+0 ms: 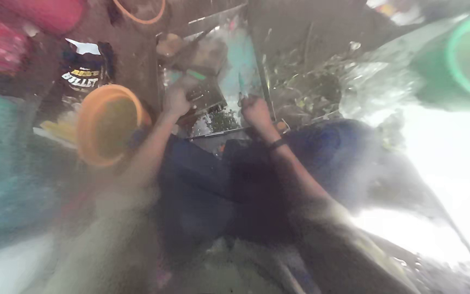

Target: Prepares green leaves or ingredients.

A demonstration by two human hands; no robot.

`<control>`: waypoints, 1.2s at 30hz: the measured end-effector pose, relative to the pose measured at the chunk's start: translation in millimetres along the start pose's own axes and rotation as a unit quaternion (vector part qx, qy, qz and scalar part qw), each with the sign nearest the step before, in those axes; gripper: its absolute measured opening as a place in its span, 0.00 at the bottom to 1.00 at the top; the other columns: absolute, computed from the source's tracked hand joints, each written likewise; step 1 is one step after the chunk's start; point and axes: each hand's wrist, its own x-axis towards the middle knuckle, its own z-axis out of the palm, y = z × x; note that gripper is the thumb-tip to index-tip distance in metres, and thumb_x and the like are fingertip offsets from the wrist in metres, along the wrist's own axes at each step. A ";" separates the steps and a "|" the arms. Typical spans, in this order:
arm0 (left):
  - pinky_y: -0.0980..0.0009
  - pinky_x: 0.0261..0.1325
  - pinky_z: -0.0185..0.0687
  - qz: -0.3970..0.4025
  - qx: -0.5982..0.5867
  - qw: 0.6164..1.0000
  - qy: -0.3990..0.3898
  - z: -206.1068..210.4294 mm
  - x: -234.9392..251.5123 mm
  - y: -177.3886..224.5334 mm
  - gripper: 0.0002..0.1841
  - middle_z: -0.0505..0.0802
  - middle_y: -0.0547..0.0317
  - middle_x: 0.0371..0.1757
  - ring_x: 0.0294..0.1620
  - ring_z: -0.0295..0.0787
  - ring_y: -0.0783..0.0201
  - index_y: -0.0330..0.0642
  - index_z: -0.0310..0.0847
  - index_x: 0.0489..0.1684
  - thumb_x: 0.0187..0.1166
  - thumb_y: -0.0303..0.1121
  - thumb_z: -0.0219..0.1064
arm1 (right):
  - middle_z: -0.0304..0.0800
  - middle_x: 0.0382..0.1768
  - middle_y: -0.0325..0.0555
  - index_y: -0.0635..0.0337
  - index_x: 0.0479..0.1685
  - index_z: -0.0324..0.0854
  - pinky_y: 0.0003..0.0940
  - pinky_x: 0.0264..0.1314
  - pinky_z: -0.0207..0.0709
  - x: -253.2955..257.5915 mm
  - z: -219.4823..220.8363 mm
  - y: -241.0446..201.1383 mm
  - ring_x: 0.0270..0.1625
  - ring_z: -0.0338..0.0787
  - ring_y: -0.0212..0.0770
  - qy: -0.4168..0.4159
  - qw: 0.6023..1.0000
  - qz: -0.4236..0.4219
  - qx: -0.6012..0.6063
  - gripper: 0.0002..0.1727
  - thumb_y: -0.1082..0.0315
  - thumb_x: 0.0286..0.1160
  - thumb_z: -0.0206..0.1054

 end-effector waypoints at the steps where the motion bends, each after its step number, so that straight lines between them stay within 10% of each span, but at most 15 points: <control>1: 0.34 0.74 0.78 -0.017 0.011 1.000 -0.003 -4.3 -4.1 -0.6 0.28 0.89 0.43 0.71 0.73 0.85 0.40 0.47 0.87 0.67 0.65 0.39 0.84 | 0.91 0.43 0.55 0.57 0.53 0.87 0.63 0.53 0.82 -0.1 -0.2 -0.8 0.48 0.91 0.55 -0.002 1.000 -0.001 -0.006 0.22 0.53 0.94 0.50; 9: 0.34 0.74 0.78 -0.038 0.072 0.996 -0.029 1.0 -0.1 12.9 0.18 0.91 0.46 0.67 0.72 0.85 0.40 0.45 0.90 0.61 0.77 0.42 0.74 | 0.92 0.41 0.57 0.59 0.45 0.88 0.66 0.51 0.81 -3.4 9.3 -1.5 0.48 0.92 0.58 -0.015 0.999 0.009 -0.036 0.19 0.55 0.89 0.57; 26: 0.30 0.62 0.84 -0.064 0.061 0.995 -0.050 5.5 -1.0 35.0 0.17 0.92 0.37 0.60 0.64 0.89 0.34 0.37 0.90 0.53 0.74 0.40 0.74 | 0.93 0.53 0.59 0.53 0.69 0.81 0.66 0.53 0.85 7.9 59.3 -41.5 0.57 0.94 0.63 -0.047 0.962 -0.023 -0.268 0.22 0.51 0.89 0.54; 31: 0.32 0.63 0.84 -0.068 0.070 0.994 -0.057 0.3 -3.9 42.6 0.17 0.90 0.36 0.64 0.66 0.88 0.34 0.36 0.88 0.58 0.76 0.36 0.72 | 0.94 0.46 0.61 0.62 0.46 0.86 0.65 0.46 0.85 -8.6 67.2 -52.5 0.51 0.95 0.62 0.001 0.959 -0.032 -0.280 0.21 0.53 0.87 0.57; 36: 0.30 0.59 0.84 -0.088 0.056 0.993 -0.052 0.9 -0.8 43.8 0.15 0.92 0.36 0.61 0.64 0.89 0.34 0.42 0.91 0.55 0.74 0.36 0.73 | 0.85 0.71 0.66 0.76 0.74 0.74 0.43 0.78 0.75 -109.1 -15.7 -149.3 0.76 0.85 0.54 -0.098 0.963 0.034 -0.250 0.20 0.72 0.90 0.57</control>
